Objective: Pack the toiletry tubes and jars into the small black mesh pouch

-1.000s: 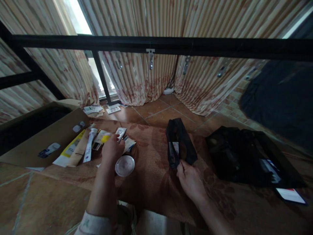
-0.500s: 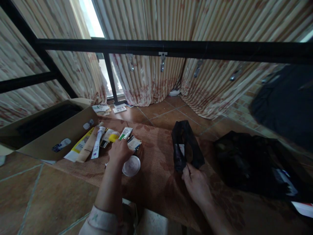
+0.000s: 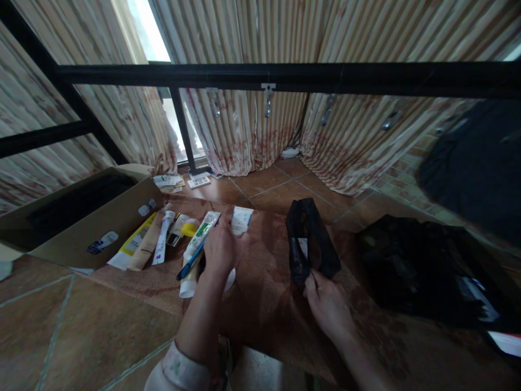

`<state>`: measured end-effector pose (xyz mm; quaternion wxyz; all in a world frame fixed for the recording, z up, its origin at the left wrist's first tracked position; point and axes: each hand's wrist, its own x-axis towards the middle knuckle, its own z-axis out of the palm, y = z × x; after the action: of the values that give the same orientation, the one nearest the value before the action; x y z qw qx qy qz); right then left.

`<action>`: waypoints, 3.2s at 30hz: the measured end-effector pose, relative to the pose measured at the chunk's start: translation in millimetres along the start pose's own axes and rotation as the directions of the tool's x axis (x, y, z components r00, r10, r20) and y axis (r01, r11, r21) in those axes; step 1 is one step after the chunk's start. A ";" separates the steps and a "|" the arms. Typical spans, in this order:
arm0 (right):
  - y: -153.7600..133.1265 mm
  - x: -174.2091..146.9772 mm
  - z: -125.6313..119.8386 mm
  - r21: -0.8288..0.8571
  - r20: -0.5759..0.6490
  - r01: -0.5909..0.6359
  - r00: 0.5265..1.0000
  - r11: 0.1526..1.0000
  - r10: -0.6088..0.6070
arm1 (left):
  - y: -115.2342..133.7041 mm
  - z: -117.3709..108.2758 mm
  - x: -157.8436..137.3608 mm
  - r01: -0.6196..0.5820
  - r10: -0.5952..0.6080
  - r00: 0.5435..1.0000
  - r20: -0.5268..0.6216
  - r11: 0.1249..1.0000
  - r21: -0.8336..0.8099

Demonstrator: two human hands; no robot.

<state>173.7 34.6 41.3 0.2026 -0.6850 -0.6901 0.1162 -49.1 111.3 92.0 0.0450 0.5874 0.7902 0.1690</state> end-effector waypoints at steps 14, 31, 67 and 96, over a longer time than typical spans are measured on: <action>1.3 -0.4 -0.5 -0.022 0.040 -0.051 0.998 0.998 0.052 | 26.8 42.8 -33.4 -0.229 0.210 0.942 0.263 0.972 0.046; -4.6 1.3 -1.5 -0.030 0.031 -0.040 0.999 0.999 0.040 | -38.7 -17.7 -16.8 -0.230 0.121 0.878 0.463 0.955 0.188; 2.3 -1.3 4.3 -0.031 0.038 0.005 0.999 1.000 -0.004 | 27.0 12.2 -13.7 0.584 0.306 0.810 0.501 -0.329 -0.742; -9.9 -18.9 12.2 -0.070 0.017 0.049 0.999 0.996 -0.048 | 39.0 19.3 -21.6 0.643 0.446 0.735 0.511 -0.216 -0.735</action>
<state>159.0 17.0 32.5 0.1758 -0.6740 -0.7116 0.0921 -1.7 104.9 83.6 0.7719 0.2541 0.3185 0.4881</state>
